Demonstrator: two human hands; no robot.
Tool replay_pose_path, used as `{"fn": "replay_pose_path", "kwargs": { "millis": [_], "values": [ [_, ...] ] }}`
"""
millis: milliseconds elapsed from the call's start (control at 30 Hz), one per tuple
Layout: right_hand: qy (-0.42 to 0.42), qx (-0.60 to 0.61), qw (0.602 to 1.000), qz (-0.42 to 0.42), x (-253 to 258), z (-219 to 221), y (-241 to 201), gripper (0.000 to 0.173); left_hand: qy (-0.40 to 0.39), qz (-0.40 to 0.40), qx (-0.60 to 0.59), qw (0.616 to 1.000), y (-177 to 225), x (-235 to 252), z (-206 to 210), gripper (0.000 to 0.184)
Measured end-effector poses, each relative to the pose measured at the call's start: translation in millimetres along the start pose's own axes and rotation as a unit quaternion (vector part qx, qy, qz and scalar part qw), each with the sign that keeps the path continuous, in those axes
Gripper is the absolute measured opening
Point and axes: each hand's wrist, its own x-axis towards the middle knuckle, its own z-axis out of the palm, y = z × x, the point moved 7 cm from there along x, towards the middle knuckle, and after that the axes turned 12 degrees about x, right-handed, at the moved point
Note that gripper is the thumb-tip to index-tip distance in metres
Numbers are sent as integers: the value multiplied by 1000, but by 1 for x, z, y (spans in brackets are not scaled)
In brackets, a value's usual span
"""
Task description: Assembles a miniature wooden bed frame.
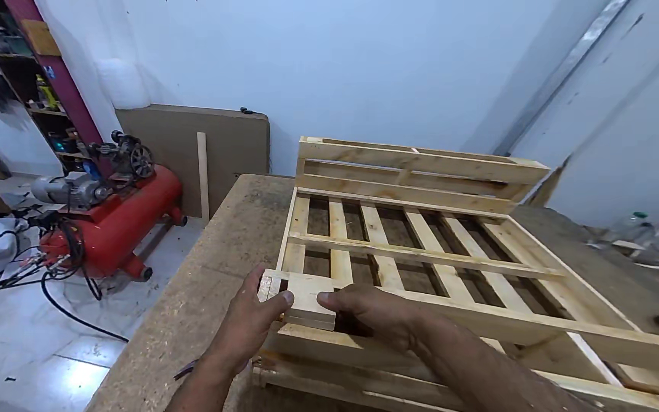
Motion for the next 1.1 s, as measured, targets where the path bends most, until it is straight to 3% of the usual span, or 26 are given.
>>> {"fn": "replay_pose_path", "kwargs": {
  "millis": [167, 367, 567, 933, 1100],
  "values": [
    [-21, -11, 999, -33, 4, 5, -2, 30, 16, -17, 14, 1000, -5, 0, 0, 87],
    [-17, -49, 998, 42, 1, 7, -6, 29, 7, -29, -12, 999, -6, 0, 2, 96],
    [-3, -170, 981, 98, 6, 12, -4, 65, 8, -47, -29, 998, -11, 1, 5, 88],
    [-84, -134, 984, 86, 17, 6, 6, 55, -19, -49, 0, 999, -9, 5, 4, 72],
    [-60, -207, 969, 122, 11, 6, -1, 61, 3, -55, 26, 998, -11, 5, 3, 81]
  ]
}}
